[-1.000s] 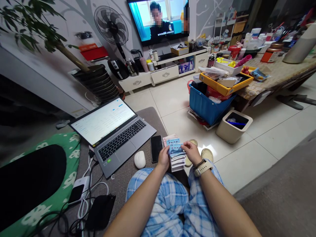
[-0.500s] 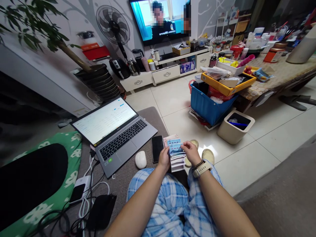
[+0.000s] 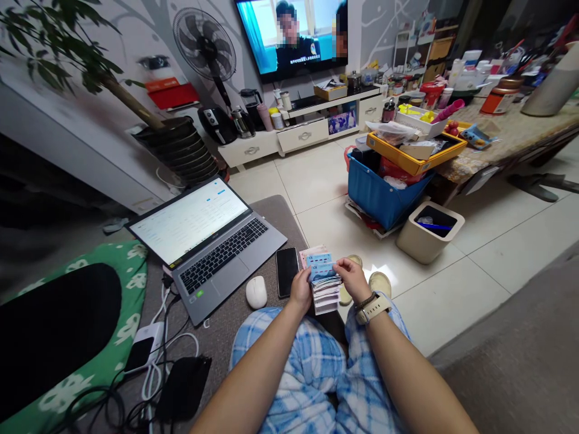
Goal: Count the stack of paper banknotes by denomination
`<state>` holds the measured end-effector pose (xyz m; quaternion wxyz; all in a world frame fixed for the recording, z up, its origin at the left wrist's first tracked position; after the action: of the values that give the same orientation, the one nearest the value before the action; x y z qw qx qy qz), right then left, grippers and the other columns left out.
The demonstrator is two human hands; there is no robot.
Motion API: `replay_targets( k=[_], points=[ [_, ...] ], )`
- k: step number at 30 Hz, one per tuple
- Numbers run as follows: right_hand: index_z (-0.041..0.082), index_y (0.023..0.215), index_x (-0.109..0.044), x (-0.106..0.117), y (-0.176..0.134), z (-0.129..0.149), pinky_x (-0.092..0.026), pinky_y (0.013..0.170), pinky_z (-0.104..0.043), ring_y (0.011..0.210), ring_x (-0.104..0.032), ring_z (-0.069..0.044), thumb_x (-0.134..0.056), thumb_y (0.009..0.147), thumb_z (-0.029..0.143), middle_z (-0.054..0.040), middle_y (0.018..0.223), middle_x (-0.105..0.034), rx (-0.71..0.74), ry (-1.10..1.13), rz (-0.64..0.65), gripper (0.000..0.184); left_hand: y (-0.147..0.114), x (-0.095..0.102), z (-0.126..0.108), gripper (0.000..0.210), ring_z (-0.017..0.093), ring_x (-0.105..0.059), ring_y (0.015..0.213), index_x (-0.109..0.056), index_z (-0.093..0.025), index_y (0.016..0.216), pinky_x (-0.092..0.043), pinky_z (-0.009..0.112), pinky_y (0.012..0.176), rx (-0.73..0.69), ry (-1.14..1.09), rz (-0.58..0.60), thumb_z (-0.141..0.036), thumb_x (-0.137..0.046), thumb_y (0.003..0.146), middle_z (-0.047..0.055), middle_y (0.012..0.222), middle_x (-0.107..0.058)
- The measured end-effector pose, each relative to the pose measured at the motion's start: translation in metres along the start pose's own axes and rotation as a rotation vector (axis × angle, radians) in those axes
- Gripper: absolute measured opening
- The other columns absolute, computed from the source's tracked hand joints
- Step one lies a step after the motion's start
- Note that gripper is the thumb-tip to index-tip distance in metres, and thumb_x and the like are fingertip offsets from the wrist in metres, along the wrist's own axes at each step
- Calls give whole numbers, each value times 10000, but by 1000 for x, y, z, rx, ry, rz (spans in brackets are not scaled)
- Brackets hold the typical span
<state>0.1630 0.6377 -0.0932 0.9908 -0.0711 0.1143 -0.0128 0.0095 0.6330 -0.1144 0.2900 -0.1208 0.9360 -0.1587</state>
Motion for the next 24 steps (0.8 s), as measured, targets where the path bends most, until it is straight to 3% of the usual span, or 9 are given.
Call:
replay_targets(
  k=[10,16,19,24],
  points=[
    [193,668,-580,-4,-2,-9,-280,453,-264,450,-439,-120,-657,729,544,-11,514,-590,-85,-9,92,364,-5,-1,-3,294,284,-693,883,-705,-127,798,-503,392,839,-2,21,-6,-325,-762,588,98,817,-741],
    [217,714,-507,6,3,-18,-307,473,-254,455,-421,-114,-813,556,499,66,486,-483,-58,-57,-9,445,-4,-3,0,371,267,-694,852,-709,-117,852,-493,379,840,4,31,49,-307,-798,547,95,822,-742],
    [226,775,-515,11,5,-20,-342,502,-262,487,-441,-125,-812,557,498,67,534,-497,-38,-75,-48,458,-4,-3,2,396,251,-692,824,-708,-113,876,-487,369,838,14,45,85,-303,-808,543,95,844,-744],
    [216,649,-508,10,7,-19,-359,543,-269,540,-461,-131,-765,607,518,44,572,-519,-12,-89,-23,400,-4,-3,4,395,239,-688,799,-712,-117,902,-480,352,809,13,63,111,-297,-805,563,90,837,-745]
  ],
)
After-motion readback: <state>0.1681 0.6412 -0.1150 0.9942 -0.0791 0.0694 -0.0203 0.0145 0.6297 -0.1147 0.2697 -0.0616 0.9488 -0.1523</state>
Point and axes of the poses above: each hand's wrist, its own y-axis towards the middle knuckle, its own x-axis out of the back of the hand, z = x × y, the point moved 6 cm from there along y, towards the middle knuckle
